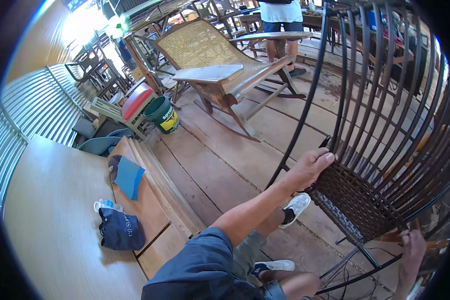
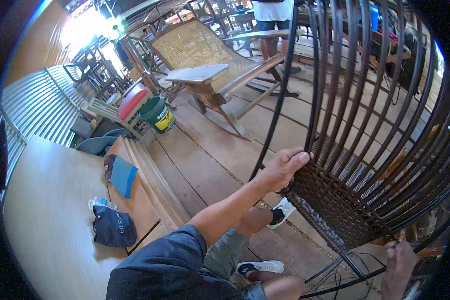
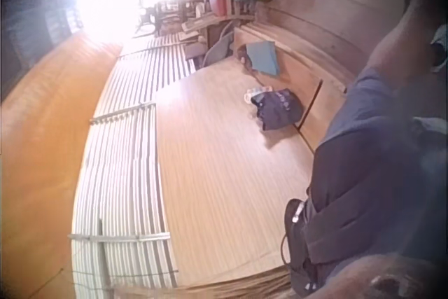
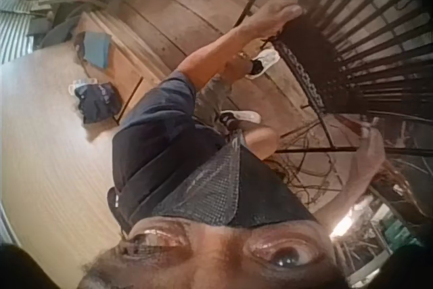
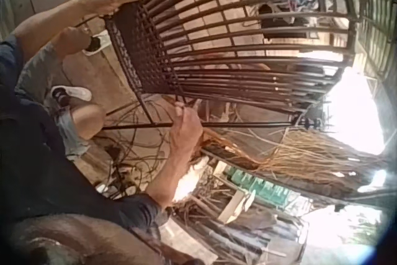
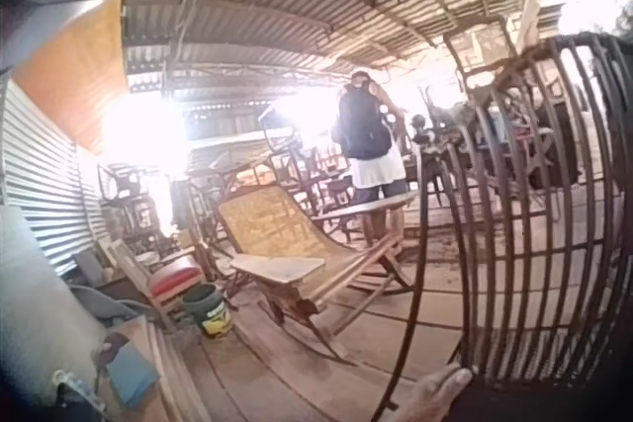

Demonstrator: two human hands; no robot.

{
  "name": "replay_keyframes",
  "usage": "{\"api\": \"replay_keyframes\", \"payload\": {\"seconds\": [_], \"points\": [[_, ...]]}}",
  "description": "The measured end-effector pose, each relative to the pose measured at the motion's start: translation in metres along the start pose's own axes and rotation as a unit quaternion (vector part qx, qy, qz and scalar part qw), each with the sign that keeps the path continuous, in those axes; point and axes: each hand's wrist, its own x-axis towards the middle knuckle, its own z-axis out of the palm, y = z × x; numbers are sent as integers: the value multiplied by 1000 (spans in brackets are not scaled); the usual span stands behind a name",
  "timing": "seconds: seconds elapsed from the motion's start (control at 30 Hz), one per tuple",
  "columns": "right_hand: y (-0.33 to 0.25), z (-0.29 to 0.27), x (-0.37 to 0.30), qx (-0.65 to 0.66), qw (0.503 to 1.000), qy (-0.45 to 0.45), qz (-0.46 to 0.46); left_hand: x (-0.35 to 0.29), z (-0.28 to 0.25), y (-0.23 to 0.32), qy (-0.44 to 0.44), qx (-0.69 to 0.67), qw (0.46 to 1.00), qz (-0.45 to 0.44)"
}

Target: Repairing or weaving a synthetic wicker-style chair by threading and pulling strands through the frame.

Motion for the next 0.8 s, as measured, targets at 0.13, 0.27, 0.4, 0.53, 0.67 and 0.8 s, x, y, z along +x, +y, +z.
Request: {"api": "replay_keyframes", "payload": {"seconds": [0.13,0.27,0.4,0.53,0.67,0.8], "points": [[13,16,-10,-19,999,17,-46,-2,1,0,6,-41,999,-1],[11,25,-17,-19,996,67,-63,4,2,2,3,112,993,-28],[32,30,-33,-53,990,85,-101,0,9,1,8,84,996,11],[27,3,-32,207,976,35,53,-13,3,10,20,156,987,-39],[39,-14,-40,135,925,325,143,-14,6,5,29,128,991,-19],[-6,-19,-18,20,957,243,157,-8,4,-8,7,82,996,-18]]}}
